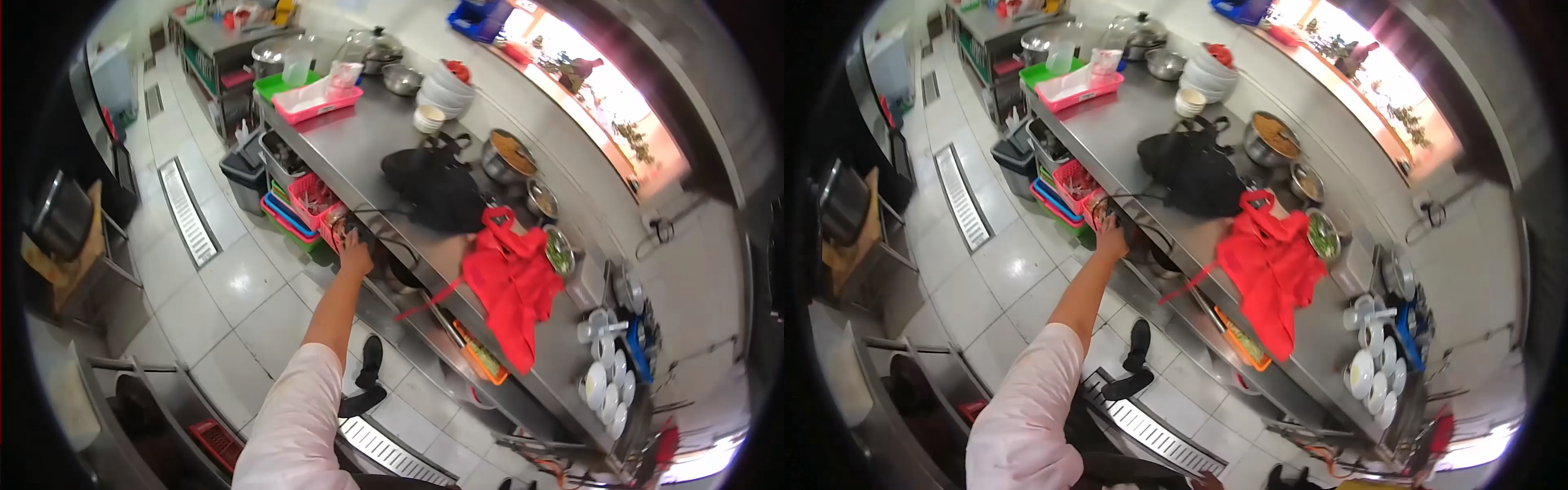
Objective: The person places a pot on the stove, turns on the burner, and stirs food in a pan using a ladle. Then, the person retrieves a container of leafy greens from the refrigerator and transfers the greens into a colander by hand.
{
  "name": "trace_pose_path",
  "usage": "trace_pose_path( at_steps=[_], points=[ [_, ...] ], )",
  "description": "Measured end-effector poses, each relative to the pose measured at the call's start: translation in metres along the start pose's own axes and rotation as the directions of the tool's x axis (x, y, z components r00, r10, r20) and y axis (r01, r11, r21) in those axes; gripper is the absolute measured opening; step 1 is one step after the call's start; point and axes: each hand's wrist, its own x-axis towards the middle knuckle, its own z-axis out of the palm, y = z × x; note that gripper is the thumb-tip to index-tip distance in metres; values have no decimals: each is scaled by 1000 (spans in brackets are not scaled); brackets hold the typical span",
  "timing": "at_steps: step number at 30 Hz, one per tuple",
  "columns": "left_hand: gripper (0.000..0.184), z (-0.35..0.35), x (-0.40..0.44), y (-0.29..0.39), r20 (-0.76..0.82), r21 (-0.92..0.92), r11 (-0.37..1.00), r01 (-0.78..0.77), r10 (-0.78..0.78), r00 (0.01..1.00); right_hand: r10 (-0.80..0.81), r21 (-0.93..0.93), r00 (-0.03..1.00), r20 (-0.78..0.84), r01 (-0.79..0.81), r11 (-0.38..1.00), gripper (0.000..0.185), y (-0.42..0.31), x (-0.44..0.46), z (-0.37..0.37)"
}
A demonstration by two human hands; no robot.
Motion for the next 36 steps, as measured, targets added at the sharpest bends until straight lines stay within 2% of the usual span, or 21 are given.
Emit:
trace_pose_path(
  at_steps=[5, 6, 7, 8, 9, 11, 12, 13, 14, 16, 17, 20, 21, 23, 25, 26, 27, 29, 33, 35, 36],
  points=[
    [40, 7, 97, -68, 349, 202, 955, -219, 138, 927, -14, 169, 999, 34, 9, 986, 55, -235, 28, 70],
    [42, 15, 101, -68, 355, 214, 962, -170, 86, 931, -25, 216, 999, 48, 14, 976, 55, -275, 31, 81],
    [44, 10, 88, -70, 69, 236, 938, -256, 246, 967, -36, 273, 997, 69, 16, 962, 56, -316, 32, 90],
    [44, 61, 77, -76, 47, -274, 868, -413, 442, 896, -51, 339, 994, 96, 15, 941, 56, -356, 33, 98],
    [38, 63, 50, -73, -56, -392, 784, -482, 502, 863, -64, 411, 989, 132, 4, 912, 57, -395, 34, 107],
    [38, 33, -6, -71, -97, -760, 561, -328, 402, 911, -91, 572, 973, 214, -49, 819, 58, -466, 32, 125],
    [41, -11, -13, -90, 109, -871, 447, -206, 583, 805, -108, 648, 958, 265, -94, 756, 58, -501, 30, 133],
    [43, -46, -30, -106, 27, -939, 303, -165, 542, 840, -129, 717, 939, 319, -150, 681, 59, -533, 30, 141],
    [45, -76, -36, -130, 169, -968, 250, 16, 602, 780, -149, 764, 915, 376, -215, 608, 59, -566, 28, 150],
    [43, -164, -25, -192, 189, -976, 204, 75, 628, 755, -190, 806, 853, 486, -354, 475, 61, -633, 28, 173],
    [41, -198, -7, -226, 438, -808, 55, 587, 723, 534, -217, 807, 815, 537, -420, 415, 61, -669, 34, 185],
    [39, -270, 87, -351, 343, -939, 258, 226, 729, 592, -386, 746, 640, 665, -591, 307, 63, -801, 57, 244],
    [39, -284, 127, -397, 328, -943, 285, 169, 733, 596, -594, 733, 482, 645, -609, 302, 56, -848, 73, 271],
    [38, -306, 204, -483, 333, -934, 337, 118, 698, 635, -335, 576, 485, 808, -531, 621, 64, -979, 94, 324],
    [37, -346, 264, -581, 411, -894, 413, 176, 594, 692, -484, 518, 698, 527, 188, 835, 63, -1081, 158, 423],
    [38, -374, 288, -620, 375, -870, 482, 102, 515, 771, -387, 194, 706, 593, 342, 920, 69, -1148, 145, 448],
    [38, -406, 307, -661, 393, -837, 534, 122, 430, 813, -286, -161, 739, 610, 469, 868, 76, -1234, 117, 455],
    [38, -456, 357, -730, 353, -811, 568, 139, 286, 891, -529, -435, 679, 509, 733, 523, 80, -1380, 35, 459],
    [43, -503, 450, -879, 178, -753, 643, 141, -8, 984, -860, 146, 421, 290, 868, 474, 74, -1571, 24, 587],
    [43, -532, 509, -939, 78, -767, 635, 96, -57, 995, -599, 591, 457, 658, 180, 786, 64, -1661, -12, 614],
    [41, -547, 541, -968, 108, -812, 571, 118, -52, 993, -581, 598, 361, 729, 76, 798, 64, -1703, -14, 623]
  ],
)
